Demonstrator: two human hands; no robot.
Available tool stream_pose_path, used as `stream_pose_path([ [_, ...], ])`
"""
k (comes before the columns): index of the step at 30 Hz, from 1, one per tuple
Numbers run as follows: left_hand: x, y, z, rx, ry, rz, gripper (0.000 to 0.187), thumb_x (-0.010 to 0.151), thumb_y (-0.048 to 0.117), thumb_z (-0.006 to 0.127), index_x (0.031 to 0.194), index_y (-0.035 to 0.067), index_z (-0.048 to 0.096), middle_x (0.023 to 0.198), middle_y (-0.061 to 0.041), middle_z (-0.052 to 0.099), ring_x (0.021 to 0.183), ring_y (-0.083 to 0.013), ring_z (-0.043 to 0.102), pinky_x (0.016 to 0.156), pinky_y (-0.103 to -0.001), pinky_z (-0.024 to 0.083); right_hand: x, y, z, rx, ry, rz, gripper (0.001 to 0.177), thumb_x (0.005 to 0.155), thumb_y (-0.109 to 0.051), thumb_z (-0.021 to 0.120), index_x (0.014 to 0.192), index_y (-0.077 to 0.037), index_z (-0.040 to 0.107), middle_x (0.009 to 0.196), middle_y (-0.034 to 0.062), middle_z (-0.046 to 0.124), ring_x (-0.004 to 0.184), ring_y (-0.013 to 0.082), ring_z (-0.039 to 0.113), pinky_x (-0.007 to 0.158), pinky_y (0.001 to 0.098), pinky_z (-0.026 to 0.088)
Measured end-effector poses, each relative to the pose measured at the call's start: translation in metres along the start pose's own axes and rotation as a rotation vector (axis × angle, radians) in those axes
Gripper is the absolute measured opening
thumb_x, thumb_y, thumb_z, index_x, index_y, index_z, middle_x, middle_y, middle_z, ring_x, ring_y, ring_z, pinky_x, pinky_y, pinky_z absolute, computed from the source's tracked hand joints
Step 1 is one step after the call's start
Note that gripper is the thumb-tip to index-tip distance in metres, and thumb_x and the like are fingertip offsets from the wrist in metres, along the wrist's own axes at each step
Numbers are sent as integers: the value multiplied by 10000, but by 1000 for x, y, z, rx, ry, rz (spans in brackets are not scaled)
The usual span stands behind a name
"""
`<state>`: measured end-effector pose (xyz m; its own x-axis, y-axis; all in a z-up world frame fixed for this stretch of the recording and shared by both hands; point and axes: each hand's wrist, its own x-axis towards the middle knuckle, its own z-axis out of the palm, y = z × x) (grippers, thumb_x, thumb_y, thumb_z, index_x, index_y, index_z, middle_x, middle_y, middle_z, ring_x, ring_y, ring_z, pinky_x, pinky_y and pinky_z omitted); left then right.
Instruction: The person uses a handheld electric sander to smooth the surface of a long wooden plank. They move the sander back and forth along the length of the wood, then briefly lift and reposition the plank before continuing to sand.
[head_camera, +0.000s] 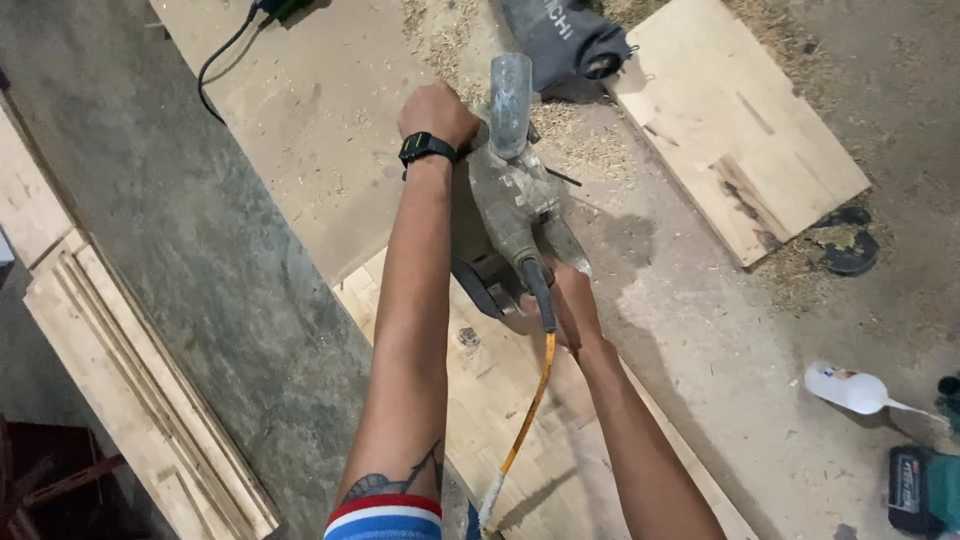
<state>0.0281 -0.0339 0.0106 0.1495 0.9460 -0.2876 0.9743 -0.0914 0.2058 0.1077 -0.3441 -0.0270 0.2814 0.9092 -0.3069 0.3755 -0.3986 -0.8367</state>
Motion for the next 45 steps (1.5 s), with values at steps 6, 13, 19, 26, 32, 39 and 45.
stream_pose_path([
  [6,-3,0,3,-1,16,-16,130,814,178,683,701,116,677,733,-55,701,688,-268,692,609,-413,609,-3,-9,-10,-20,-43,80,341,648,-222,798,952,-106,696,887,101,755,755,237,627,688,417,470],
  [13,-7,-40,3,25,82,-15,131,773,139,653,645,123,627,682,-62,669,640,-285,665,553,-413,565,-14,-35,6,40,-101,133,244,639,-219,704,839,-105,624,769,46,684,690,158,548,593,375,448],
  [19,-23,-78,-8,19,51,-46,100,741,199,704,734,101,721,769,-104,726,729,-336,718,609,-452,603,-26,-55,33,16,-155,222,266,673,-251,771,877,-112,674,827,65,738,737,184,659,628,377,477],
  [26,-48,-123,-14,-88,197,69,197,688,91,608,511,178,611,467,-71,489,535,-298,655,580,-344,491,-47,-83,56,-110,-213,261,487,843,-201,679,1318,-104,638,1090,149,749,1120,363,702,972,517,545],
  [32,-60,-167,-12,-67,218,83,273,689,33,544,450,156,494,417,-11,348,413,-202,512,524,-317,426,-66,-103,66,-120,-220,135,339,834,-175,577,1141,-68,672,947,179,739,986,407,725,867,556,566],
  [39,-62,-226,10,-90,229,68,301,732,83,543,446,177,559,405,-96,434,440,-338,598,535,-346,466,-88,-115,87,-148,-253,62,108,975,-194,469,944,-133,552,709,60,558,689,194,574,684,366,528],
  [45,-97,-241,6,-139,239,26,309,745,66,539,475,216,544,446,-32,424,495,-283,601,578,-322,451,-99,-84,119,-181,-264,12,115,1003,-241,512,948,-147,549,710,-1,545,662,156,544,651,335,501],
])
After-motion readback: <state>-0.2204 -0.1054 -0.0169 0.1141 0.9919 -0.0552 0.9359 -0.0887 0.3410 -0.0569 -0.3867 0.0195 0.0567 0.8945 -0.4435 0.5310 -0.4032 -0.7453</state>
